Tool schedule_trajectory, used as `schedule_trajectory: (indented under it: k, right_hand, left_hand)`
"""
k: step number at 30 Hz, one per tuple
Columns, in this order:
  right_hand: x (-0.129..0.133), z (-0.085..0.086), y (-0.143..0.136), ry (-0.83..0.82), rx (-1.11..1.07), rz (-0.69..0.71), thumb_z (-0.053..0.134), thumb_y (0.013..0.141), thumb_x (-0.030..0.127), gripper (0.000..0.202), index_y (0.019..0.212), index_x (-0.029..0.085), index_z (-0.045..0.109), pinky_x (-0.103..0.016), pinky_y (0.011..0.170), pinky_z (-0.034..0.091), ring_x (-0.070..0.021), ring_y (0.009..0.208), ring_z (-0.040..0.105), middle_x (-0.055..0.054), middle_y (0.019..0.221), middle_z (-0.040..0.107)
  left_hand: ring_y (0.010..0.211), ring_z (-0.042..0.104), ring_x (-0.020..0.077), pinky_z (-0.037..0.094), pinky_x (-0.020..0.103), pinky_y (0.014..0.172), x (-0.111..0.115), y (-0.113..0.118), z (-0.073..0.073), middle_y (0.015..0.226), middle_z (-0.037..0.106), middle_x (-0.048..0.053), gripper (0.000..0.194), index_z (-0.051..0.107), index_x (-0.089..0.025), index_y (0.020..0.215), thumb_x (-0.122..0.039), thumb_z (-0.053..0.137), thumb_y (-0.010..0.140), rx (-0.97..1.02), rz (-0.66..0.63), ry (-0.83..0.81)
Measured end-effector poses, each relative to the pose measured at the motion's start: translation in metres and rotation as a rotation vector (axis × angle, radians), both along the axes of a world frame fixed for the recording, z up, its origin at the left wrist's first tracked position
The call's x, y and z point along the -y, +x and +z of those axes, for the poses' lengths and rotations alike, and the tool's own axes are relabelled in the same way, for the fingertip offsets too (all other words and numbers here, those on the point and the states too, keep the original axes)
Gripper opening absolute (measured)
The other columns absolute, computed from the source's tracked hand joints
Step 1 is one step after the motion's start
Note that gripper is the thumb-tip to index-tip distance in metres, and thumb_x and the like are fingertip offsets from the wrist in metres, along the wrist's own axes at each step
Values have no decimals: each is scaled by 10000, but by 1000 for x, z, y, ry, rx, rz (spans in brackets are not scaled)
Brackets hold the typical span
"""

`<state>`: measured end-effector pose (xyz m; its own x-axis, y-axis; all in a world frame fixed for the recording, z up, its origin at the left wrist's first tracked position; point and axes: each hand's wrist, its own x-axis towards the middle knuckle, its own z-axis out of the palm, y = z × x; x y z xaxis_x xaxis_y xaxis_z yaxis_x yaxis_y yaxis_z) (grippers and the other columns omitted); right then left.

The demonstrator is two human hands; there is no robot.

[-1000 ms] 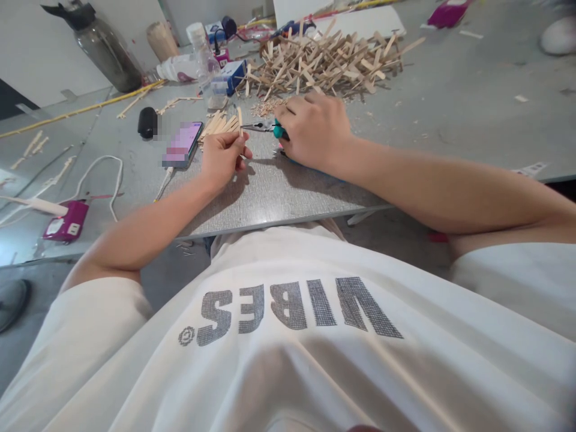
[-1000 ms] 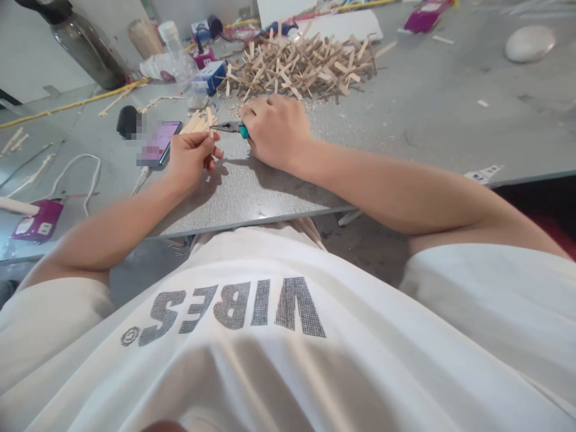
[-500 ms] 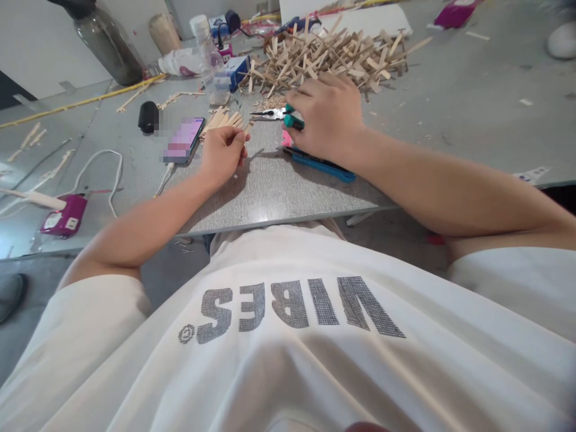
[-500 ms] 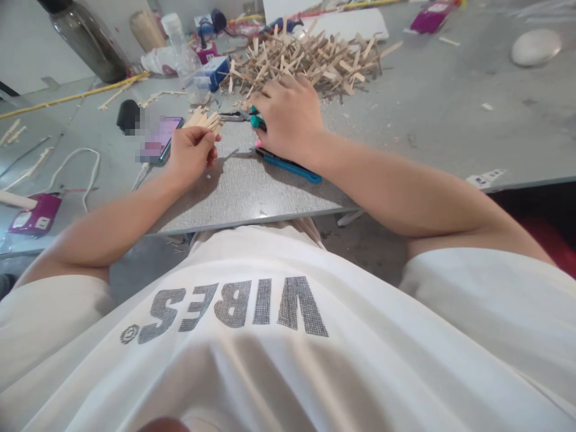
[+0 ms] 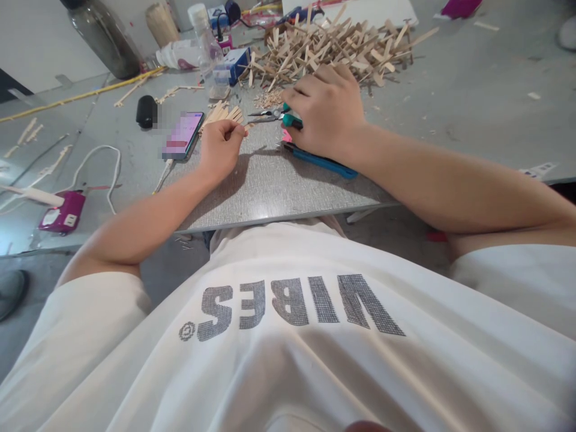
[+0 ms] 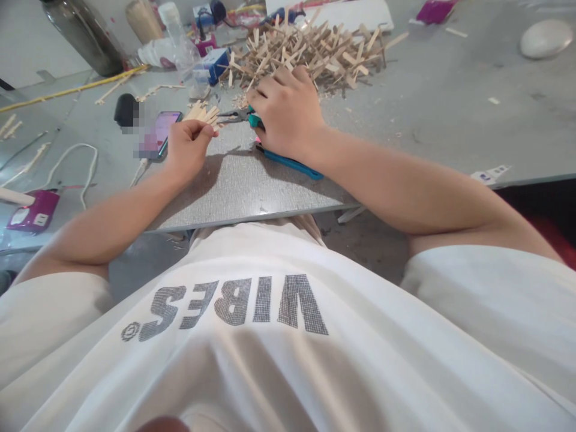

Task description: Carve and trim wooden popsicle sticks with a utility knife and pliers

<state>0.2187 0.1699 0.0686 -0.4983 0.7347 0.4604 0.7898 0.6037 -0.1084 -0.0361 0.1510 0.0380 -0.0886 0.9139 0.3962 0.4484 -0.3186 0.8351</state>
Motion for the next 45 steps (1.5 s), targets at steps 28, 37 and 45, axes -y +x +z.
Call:
schedule_trajectory:
  k: [28, 37, 45]
  right_hand:
    - [27, 12, -14, -59, 110, -68, -105, 1056, 535, 1030, 1770, 155, 531, -714, 1183, 253, -491, 1487, 440, -244, 1640, 617]
    - [29, 23, -9, -85, -13, 1, -116, 1049, 664, 988, 1745, 418, 541, -727, 1224, 226, -472, 1561, 425, -120, 1501, 737]
    - [29, 20, -3, -100, 30, 19, -157, 1034, 702, 1070, 1829, 314, 444, -708, 1253, 199, -448, 1597, 367, -123, 1657, 643]
  left_hand:
    - [691, 366, 164, 249, 396, 700, 11, 6, -1, 641, 446, -28, 332, 570, -269, 720, -266, 727, 1012, 0, 20, 103]
    - [525, 389, 103, 274, 333, 555, 5, 8, 18, 603, 546, -42, 233, 710, -229, 878, -333, 640, 1074, 545, -99, -454]
    - [392, 233, 46, 233, 228, 452, 26, 12, 43, 503, 391, -72, 522, 757, -142, 789, -187, 426, 1190, 648, -234, -601]
